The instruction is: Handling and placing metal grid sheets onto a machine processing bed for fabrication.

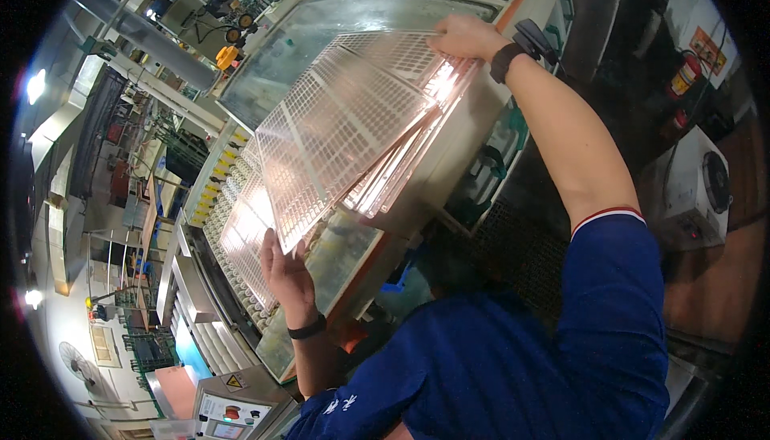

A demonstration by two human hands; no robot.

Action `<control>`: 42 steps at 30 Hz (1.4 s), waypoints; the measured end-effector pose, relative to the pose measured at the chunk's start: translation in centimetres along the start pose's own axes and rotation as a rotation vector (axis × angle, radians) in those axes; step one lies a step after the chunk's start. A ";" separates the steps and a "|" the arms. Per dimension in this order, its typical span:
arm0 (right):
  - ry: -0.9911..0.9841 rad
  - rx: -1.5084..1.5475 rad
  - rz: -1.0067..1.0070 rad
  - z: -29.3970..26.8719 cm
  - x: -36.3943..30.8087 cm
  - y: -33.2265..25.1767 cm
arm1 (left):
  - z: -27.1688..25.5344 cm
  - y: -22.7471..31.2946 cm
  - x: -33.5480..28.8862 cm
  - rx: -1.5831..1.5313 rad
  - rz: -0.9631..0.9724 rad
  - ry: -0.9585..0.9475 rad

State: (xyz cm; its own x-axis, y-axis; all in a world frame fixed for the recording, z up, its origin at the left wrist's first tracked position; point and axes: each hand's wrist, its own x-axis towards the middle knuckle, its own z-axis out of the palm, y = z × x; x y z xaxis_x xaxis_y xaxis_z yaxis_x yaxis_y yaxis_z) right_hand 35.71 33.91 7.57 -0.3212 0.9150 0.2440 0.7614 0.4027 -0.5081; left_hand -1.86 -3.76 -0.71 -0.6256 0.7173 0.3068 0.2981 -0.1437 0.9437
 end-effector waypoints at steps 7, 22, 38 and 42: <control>0.041 -0.058 -0.052 -0.2 -0.6 -0.2 | 1.5 2.5 1.0 -0.684 -0.401 -0.219; -0.065 -0.138 0.083 -1.3 -1.3 -2.0 | -1.2 1.0 2.1 -0.456 -0.281 -0.012; 0.006 -0.109 0.056 -0.6 -1.2 -1.3 | -0.3 2.0 0.6 -0.935 -0.541 -0.005; -0.066 -0.080 0.020 -1.5 -1.5 -2.4 | -1.1 1.8 1.0 -0.927 -0.416 -0.083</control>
State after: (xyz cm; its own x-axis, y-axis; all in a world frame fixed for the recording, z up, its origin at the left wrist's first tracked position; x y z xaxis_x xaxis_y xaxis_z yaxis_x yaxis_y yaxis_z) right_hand 35.21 31.50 9.65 -0.3400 0.9233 0.1785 0.8095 0.3840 -0.4441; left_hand -2.72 -4.05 1.40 -0.4898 0.8707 -0.0437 -0.6295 -0.3185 0.7087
